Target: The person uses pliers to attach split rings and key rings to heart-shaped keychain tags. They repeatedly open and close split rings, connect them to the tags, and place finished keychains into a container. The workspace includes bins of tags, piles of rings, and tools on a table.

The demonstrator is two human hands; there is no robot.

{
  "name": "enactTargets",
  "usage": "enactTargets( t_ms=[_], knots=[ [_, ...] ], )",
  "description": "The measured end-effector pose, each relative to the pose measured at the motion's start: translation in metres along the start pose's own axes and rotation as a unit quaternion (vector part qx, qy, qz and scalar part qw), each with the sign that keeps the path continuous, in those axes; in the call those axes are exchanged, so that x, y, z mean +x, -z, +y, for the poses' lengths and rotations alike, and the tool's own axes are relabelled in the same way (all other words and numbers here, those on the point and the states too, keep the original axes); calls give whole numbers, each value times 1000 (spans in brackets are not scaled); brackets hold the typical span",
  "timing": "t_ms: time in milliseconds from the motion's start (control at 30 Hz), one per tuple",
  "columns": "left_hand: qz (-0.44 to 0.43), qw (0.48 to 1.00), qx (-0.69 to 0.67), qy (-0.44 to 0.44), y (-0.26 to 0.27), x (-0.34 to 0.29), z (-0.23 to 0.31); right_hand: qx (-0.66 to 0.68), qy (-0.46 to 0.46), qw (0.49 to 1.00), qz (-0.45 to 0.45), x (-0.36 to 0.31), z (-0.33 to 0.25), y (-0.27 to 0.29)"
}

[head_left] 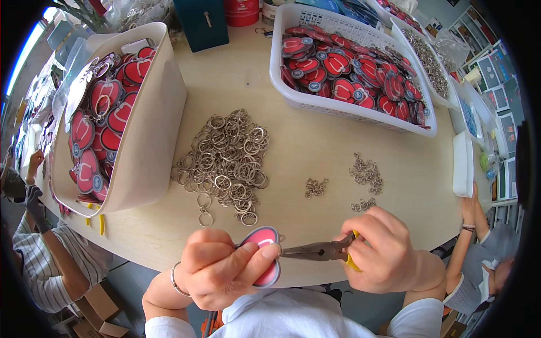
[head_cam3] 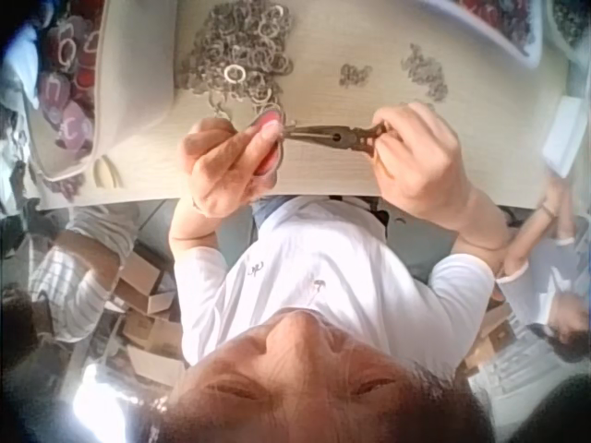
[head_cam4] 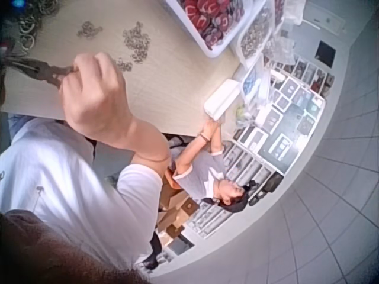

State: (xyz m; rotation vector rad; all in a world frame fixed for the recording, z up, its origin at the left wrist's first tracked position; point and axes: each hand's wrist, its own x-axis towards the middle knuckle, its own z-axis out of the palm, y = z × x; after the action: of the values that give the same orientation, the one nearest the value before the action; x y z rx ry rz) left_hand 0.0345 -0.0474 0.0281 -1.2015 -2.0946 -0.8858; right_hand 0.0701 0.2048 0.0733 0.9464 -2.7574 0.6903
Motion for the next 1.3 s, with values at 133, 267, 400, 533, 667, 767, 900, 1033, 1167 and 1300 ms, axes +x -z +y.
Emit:
enactTargets(
  t_ms=[133,267,400,533,667,767,900,1033,1167,1300],
  knots=[
    [35,998,-40,13,-6,-1,-5,201,-81,975,-46,7,3,5],
    [32,998,-31,33,-5,2,-3,264,-172,949,-26,0,8,9],
    [31,997,-7,69,-6,4,-5,254,-196,947,26,2,23,15],
    [98,976,126,146,29,24,-9,332,-286,879,188,15,66,30],
    [210,869,442,73,96,43,-40,117,-228,947,192,44,114,38],
    [202,882,409,118,114,59,-91,-82,-243,953,162,55,148,23],
    [-27,818,507,271,116,55,-118,-213,-225,943,125,79,150,1],
    [8,852,464,244,107,55,-104,-231,-224,942,94,91,154,1],
    [105,943,262,175,73,69,-65,-144,-230,945,181,82,165,3],
    [16,981,13,191,28,65,-26,37,-209,917,337,81,136,2]
  ],
)
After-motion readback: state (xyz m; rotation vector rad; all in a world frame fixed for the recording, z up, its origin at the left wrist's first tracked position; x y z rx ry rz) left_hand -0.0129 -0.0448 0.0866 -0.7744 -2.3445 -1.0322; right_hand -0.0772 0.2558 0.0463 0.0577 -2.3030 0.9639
